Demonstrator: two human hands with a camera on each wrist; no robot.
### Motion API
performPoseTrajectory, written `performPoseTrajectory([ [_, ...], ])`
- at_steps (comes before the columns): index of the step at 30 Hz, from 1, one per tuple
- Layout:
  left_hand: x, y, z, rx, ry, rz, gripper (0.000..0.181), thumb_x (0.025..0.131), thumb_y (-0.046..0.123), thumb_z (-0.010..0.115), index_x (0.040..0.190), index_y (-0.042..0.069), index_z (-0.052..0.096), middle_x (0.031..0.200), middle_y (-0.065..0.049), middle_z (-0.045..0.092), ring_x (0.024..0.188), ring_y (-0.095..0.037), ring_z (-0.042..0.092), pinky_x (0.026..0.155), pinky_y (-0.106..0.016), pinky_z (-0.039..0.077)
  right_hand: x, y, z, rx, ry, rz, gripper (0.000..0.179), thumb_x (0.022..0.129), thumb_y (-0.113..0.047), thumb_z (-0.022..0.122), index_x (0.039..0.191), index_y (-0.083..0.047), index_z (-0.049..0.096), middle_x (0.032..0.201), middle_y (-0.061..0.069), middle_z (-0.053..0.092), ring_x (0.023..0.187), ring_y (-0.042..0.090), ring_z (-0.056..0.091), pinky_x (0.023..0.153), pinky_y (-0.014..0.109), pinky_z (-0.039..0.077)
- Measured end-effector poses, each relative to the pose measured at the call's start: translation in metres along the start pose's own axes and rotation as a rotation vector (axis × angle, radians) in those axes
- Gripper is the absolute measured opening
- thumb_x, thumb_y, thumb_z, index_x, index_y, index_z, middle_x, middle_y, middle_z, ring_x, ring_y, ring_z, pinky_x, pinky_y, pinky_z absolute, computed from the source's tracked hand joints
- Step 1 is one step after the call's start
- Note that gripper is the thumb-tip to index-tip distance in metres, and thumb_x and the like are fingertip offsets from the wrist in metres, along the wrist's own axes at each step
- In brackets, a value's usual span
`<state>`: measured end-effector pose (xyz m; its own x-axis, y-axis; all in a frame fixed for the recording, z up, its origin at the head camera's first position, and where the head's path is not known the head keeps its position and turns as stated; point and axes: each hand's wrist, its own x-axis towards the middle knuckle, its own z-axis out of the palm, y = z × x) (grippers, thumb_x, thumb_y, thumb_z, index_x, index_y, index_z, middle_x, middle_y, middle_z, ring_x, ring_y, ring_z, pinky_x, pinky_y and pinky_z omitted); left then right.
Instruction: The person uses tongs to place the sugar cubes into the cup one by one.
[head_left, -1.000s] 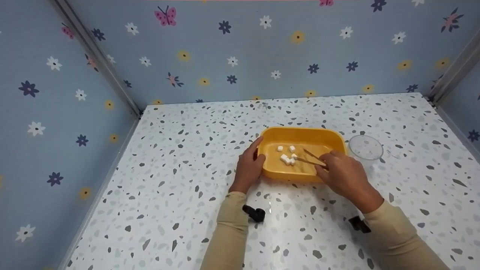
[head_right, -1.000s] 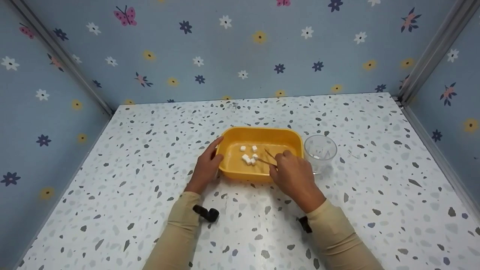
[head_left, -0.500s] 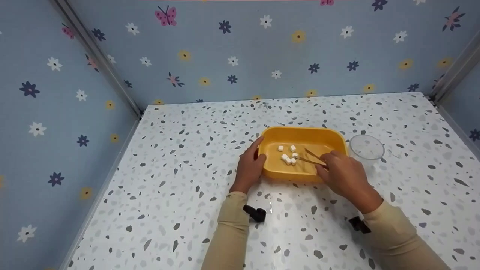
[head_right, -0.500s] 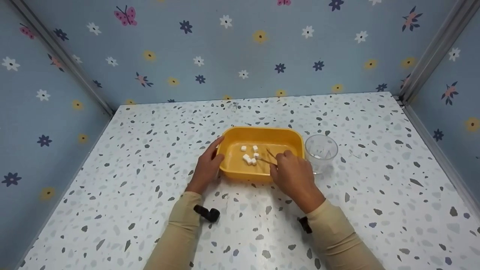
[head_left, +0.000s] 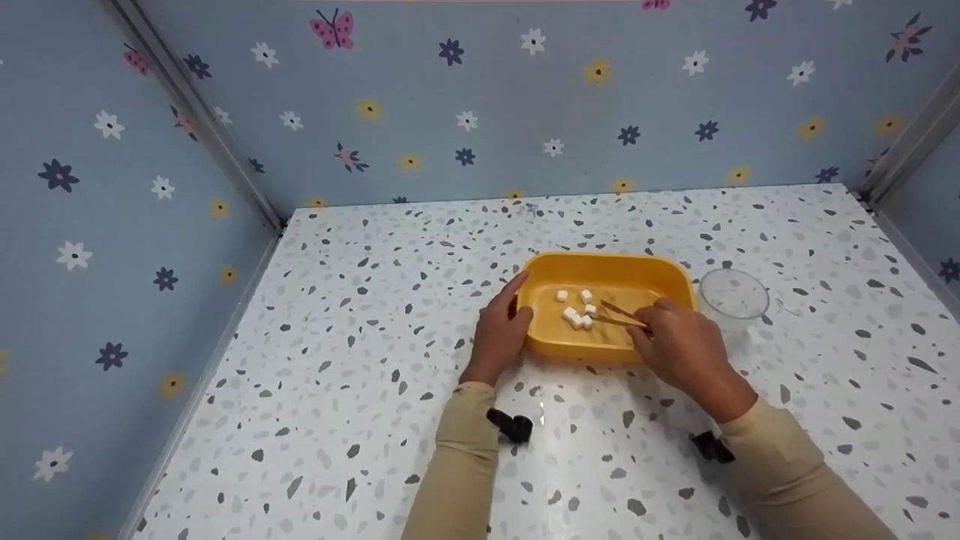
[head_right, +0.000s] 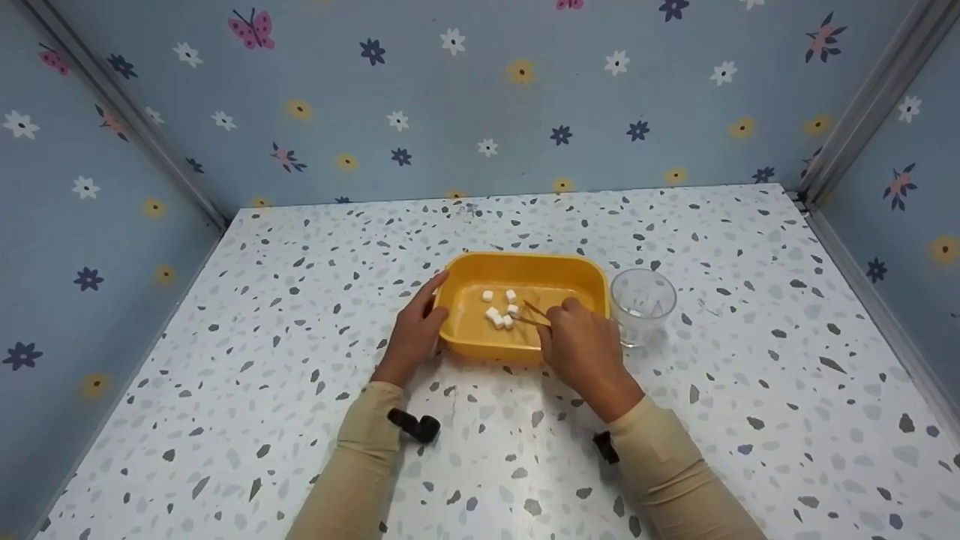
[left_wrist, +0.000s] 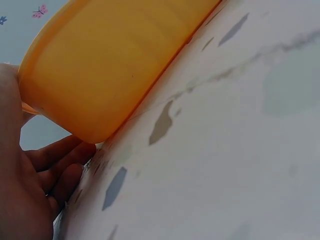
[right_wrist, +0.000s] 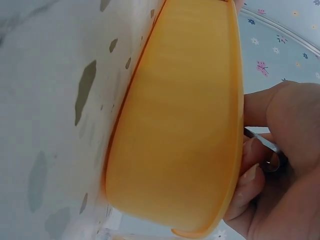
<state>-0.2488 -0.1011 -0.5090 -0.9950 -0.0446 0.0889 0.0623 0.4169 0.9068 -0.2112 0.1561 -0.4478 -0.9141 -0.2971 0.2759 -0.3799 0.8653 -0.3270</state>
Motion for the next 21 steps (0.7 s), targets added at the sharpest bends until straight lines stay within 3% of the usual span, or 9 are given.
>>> performPoseTrajectory([
  [21,0.0005,0.0006,-0.0002,0.018,0.005,-0.006,0.06,0.095,0.02,0.052,0.152,0.034,0.044,0.146,0.005,0.053,0.112,-0.01,0.055,0.1,-0.031,0.043,0.0001,0.0023,0.0076,0.011,0.063,-0.031,0.015,0.089,-0.016,0.075,0.098,-0.004,0.079,0.078,0.004,0.057,0.06,0.021,0.049,0.053,0.036,0.043],
])
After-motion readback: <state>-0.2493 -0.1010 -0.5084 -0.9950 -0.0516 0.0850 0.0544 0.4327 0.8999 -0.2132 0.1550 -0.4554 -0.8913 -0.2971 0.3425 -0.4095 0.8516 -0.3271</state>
